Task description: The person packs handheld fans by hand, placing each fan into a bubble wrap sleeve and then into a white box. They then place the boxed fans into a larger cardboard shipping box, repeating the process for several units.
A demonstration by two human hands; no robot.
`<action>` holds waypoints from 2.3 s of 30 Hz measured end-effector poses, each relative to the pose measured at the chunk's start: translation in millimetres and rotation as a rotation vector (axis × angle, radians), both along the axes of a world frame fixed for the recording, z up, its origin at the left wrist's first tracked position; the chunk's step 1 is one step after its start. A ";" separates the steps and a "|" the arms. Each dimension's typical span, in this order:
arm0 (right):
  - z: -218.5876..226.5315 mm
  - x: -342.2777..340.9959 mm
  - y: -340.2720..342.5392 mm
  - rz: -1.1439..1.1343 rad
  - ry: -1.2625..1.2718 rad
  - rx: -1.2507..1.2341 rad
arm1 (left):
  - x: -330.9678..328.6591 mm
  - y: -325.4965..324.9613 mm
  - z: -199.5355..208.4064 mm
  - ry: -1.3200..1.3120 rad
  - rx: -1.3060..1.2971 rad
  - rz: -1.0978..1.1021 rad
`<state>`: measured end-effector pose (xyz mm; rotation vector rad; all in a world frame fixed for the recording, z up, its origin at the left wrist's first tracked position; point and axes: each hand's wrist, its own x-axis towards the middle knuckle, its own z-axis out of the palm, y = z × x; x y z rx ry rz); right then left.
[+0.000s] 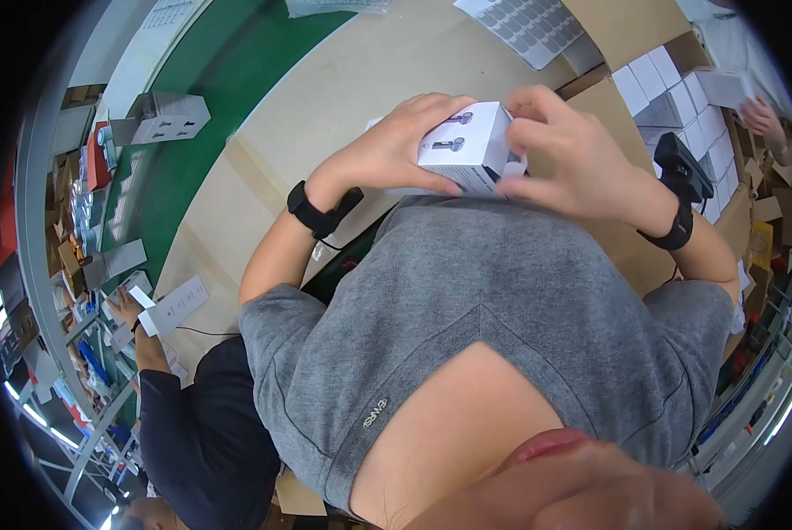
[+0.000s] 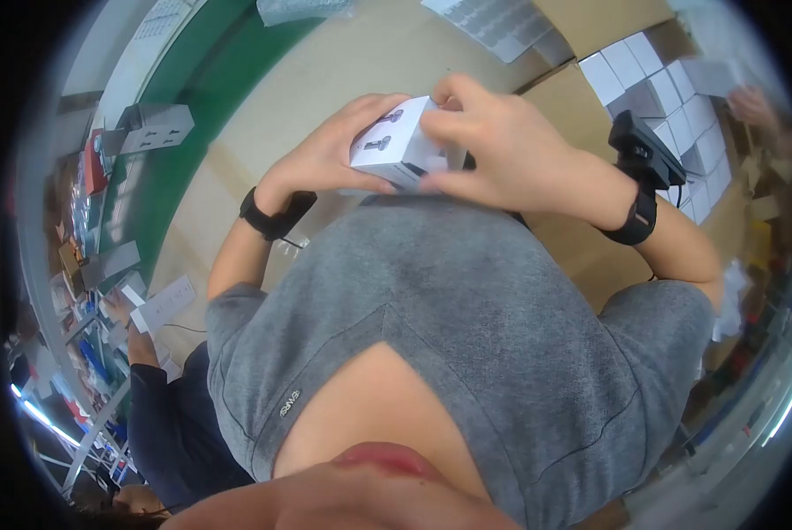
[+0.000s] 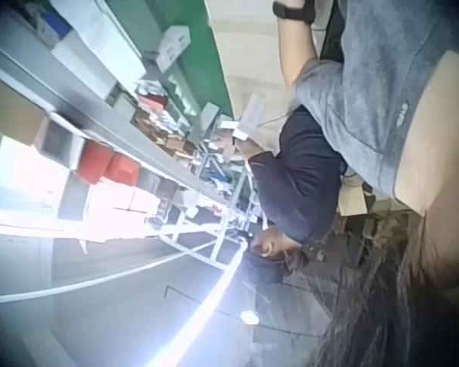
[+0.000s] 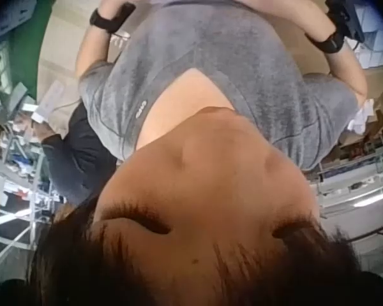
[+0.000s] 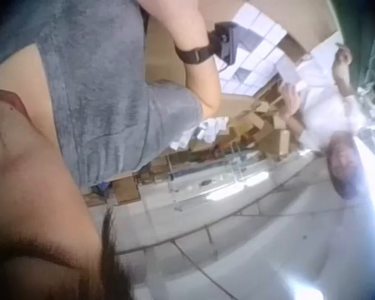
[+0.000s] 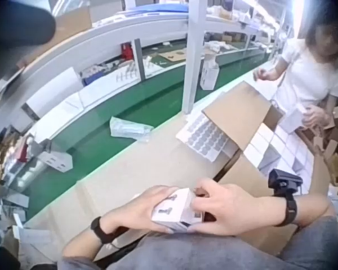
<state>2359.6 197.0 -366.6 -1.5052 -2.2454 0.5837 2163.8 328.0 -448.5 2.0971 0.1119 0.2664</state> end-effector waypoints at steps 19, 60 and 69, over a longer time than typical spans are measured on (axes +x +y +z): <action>-79.0 -31.8 129.0 -0.293 0.775 -0.389 | -57.9 10.6 -23.6 0.203 0.245 0.589; -82.2 -56.6 69.9 0.303 -0.053 0.333 | -53.5 2.0 -8.3 0.089 1.004 0.325; -97.5 -59.5 53.3 0.288 -0.012 0.354 | -40.5 -6.1 -19.1 0.191 1.126 0.454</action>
